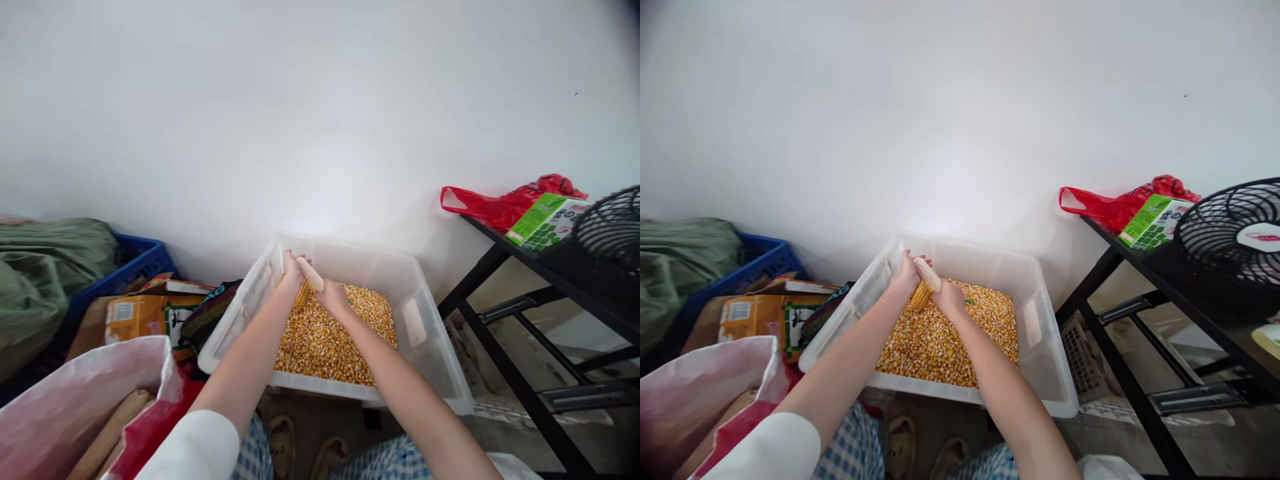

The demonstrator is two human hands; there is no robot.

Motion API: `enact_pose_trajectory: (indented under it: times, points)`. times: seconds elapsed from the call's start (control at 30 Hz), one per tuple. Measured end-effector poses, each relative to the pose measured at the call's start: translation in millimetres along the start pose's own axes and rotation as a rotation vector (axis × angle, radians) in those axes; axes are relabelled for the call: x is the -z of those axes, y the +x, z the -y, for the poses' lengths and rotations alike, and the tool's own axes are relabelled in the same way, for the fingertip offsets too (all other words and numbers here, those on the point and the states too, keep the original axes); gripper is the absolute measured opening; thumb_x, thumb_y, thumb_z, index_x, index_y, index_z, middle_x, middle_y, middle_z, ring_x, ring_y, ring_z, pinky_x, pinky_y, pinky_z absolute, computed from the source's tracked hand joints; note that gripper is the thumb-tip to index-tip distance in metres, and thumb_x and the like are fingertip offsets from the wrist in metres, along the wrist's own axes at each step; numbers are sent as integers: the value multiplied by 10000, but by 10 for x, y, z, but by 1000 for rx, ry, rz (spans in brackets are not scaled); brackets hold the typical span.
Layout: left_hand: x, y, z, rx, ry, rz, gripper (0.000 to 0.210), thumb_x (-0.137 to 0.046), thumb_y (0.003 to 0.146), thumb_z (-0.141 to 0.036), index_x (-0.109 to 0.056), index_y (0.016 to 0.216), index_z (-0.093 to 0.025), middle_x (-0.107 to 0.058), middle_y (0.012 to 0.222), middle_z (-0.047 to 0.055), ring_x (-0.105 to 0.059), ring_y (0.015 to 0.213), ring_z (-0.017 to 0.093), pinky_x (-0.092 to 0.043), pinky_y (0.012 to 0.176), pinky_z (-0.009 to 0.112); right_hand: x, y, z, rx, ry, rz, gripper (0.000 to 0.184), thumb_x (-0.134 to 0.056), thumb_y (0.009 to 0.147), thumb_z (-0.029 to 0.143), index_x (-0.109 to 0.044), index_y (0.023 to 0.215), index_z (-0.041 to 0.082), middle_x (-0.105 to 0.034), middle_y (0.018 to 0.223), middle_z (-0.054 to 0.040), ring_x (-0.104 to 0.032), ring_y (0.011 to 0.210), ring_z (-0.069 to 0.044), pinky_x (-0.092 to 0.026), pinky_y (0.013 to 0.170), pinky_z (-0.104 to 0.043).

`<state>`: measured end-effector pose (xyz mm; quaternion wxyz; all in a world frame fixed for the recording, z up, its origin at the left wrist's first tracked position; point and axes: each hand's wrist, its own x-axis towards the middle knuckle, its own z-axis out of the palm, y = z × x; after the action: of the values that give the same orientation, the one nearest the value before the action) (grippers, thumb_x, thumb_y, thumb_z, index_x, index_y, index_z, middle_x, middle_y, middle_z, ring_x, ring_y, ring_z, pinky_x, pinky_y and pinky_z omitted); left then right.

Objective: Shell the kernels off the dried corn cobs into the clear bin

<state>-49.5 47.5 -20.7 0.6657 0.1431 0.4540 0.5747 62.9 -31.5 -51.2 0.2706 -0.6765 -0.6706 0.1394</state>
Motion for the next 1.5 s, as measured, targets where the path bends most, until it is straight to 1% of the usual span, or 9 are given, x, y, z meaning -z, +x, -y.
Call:
enact_pose_trajectory:
  times: [0.1,0.27,0.6,0.7,0.87,1.1,1.3,1.4,1.5]
  points:
    - [-2,54,-13,-15,-18,-58,435,-232,850,-447,-515,697,-154,-462,420,14,-485,388,121,-412,461,243,-45,1,54,40,3,97,184,-523,627,221,-618,772,159,-615,673,-66,-548,609,-152,-343,520,-213]
    - [10,107,18,-95,40,-16,450,-246,855,-458,-514,659,-154,-436,391,14,-468,370,131,-426,471,264,-35,-2,40,-68,386,395,110,-490,643,210,-536,721,148,-453,437,38,-388,350,-79,-280,383,-191]
    - [-21,17,33,-104,55,55,432,-248,850,-467,-512,716,-152,-457,401,8,-489,402,126,-460,535,285,105,-74,39,-221,815,614,159,-516,627,151,-369,659,202,-302,331,106,-237,276,-55,-181,305,-179]
    - [-48,3,34,-115,100,68,413,-266,838,-472,-514,745,-155,-494,442,21,-522,428,143,-446,502,278,93,-50,25,-256,876,631,187,-542,629,161,-363,664,204,-284,338,113,-232,275,-51,-176,306,-175]
    - [-180,-94,59,-84,62,201,247,-335,813,-348,-504,814,-167,-575,590,39,-562,483,151,-440,508,274,41,-8,-6,-308,1019,564,189,-541,660,197,-353,639,205,-306,360,102,-256,279,-56,-192,301,-182]
    - [-299,-206,203,-260,65,199,197,-367,809,-296,-520,818,-173,-540,585,2,-509,448,89,-412,488,205,29,-50,98,-426,1132,649,277,-516,715,293,-293,577,204,-275,344,99,-237,282,-59,-236,306,-189]
    - [-285,-314,46,-153,-26,416,308,-345,793,-379,-531,956,-195,-593,726,41,-567,564,136,-437,535,256,118,-2,97,-348,1177,668,248,-490,713,256,-302,562,198,-287,334,89,-248,289,-63,-256,317,-189]
    - [-277,-338,-21,-113,-29,378,335,-340,788,-434,-540,910,-194,-583,697,38,-553,533,140,-442,527,279,106,-10,63,-275,1153,612,213,-511,685,208,-331,571,197,-315,331,83,-265,291,-70,-242,314,-194]
    - [-306,-334,5,-161,5,307,231,-398,787,-360,-544,850,-193,-563,643,14,-519,484,105,-433,526,240,78,-39,63,-314,1110,630,283,-506,719,290,-301,543,204,-291,324,80,-257,290,-70,-255,322,-200]
